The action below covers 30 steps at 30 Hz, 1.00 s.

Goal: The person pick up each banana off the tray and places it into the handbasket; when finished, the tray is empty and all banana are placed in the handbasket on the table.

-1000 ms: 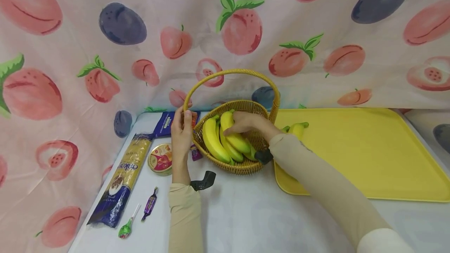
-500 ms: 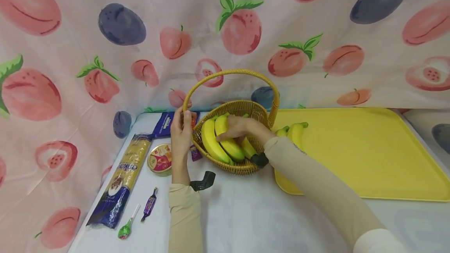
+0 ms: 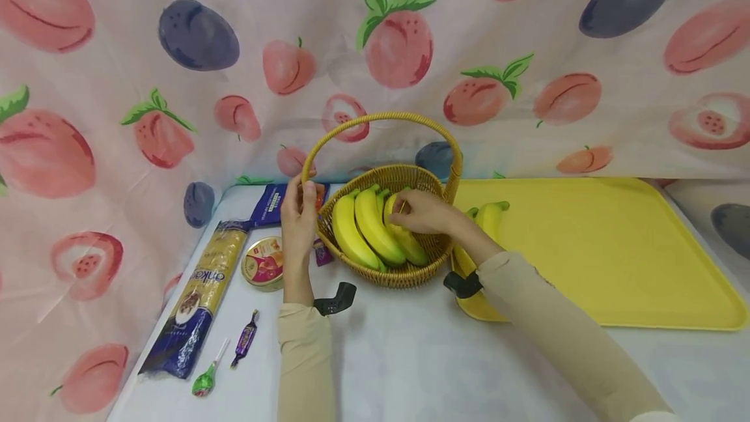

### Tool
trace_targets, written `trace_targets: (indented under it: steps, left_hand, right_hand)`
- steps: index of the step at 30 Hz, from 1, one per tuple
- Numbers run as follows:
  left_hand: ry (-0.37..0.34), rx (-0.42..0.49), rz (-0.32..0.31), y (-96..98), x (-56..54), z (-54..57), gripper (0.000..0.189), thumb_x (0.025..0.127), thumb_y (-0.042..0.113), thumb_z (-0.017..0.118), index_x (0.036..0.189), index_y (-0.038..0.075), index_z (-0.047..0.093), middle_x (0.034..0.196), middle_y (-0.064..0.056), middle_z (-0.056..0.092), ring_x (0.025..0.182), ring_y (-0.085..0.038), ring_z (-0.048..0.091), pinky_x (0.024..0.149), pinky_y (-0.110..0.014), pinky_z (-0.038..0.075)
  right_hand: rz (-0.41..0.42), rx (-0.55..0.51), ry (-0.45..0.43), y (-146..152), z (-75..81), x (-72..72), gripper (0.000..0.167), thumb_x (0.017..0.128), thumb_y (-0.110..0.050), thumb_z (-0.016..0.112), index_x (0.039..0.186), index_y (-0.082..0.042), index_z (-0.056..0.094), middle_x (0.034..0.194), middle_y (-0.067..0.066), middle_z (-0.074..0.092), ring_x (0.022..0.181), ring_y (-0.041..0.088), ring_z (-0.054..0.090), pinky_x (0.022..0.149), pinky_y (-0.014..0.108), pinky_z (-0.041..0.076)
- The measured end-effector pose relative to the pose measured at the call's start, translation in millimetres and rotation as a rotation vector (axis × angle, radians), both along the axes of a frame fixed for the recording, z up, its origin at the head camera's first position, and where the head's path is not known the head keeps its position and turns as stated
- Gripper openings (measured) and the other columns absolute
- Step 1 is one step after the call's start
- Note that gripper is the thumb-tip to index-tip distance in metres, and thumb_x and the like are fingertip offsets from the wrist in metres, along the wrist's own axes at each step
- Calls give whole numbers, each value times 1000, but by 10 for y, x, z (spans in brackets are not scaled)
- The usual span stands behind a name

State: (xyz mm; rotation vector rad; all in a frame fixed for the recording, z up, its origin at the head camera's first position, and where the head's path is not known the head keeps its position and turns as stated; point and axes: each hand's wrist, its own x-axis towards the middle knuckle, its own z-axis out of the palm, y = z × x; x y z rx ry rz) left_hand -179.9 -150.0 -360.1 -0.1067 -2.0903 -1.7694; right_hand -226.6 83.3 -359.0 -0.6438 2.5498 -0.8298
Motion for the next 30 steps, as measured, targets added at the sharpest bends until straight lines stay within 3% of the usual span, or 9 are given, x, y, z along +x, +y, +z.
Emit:
trace_targets:
  steps: [3,7,10,15,18,22,26,30]
  left_hand:
    - [2,-8,8,-24,-42,-64,37,102,27,41,129,4,51,106,-25,58,84,-9,50,74,-24,38]
    - [6,-11,14,-5,-34,-62,36,102,26,40,129,5,51,94,1,62,86,-8,51,75,-23,38]
    - [13,10,2,24,-14,-26,33,102,20,39,129,5,51,90,14,57,92,-14,54,78,-27,39]
    - [51,25,32,-25,-150,-203,32,102,28,39,128,16,54,99,2,60,104,-29,54,84,-34,39]
    - [45,13,73,-14,-156,-211,33,101,33,41,129,24,57,112,-5,59,108,-25,52,88,-32,38]
    - [27,10,89,0,-133,-176,33,100,34,44,130,28,57,120,-8,57,108,-19,48,90,-31,36]
    - [10,6,72,27,-65,-84,34,101,29,43,131,23,56,110,-3,60,101,-15,51,79,-26,38]
    - [13,-14,66,62,29,27,34,101,23,42,131,14,55,102,-3,60,94,-10,50,72,-24,36]
  right_hand:
    - [-23,-76,58,125,-18,58,23,95,-33,55,103,-13,61,95,4,64,85,18,59,75,32,48]
    - [-91,-200,92,317,-49,191,20,95,-30,55,104,-13,61,98,4,63,89,18,58,78,34,47]
    - [-162,-270,112,475,-82,290,23,95,-30,55,107,-12,62,100,6,64,90,19,57,80,35,46]
    - [-264,-313,155,735,-144,405,29,97,-34,52,111,-11,60,104,7,64,91,22,57,74,34,47]
    - [-324,-305,173,924,-202,458,32,97,-36,50,114,-9,59,105,9,63,92,24,57,71,33,47]
    - [-429,-266,167,1178,-298,492,40,98,-39,46,119,-6,55,110,13,58,96,28,55,71,33,46]
    - [-524,-219,114,1367,-429,516,53,97,-46,44,128,-3,48,117,17,52,103,33,53,70,31,46]
    - [-546,-179,47,1451,-560,518,65,96,-50,43,134,3,41,120,21,49,106,36,53,75,37,48]
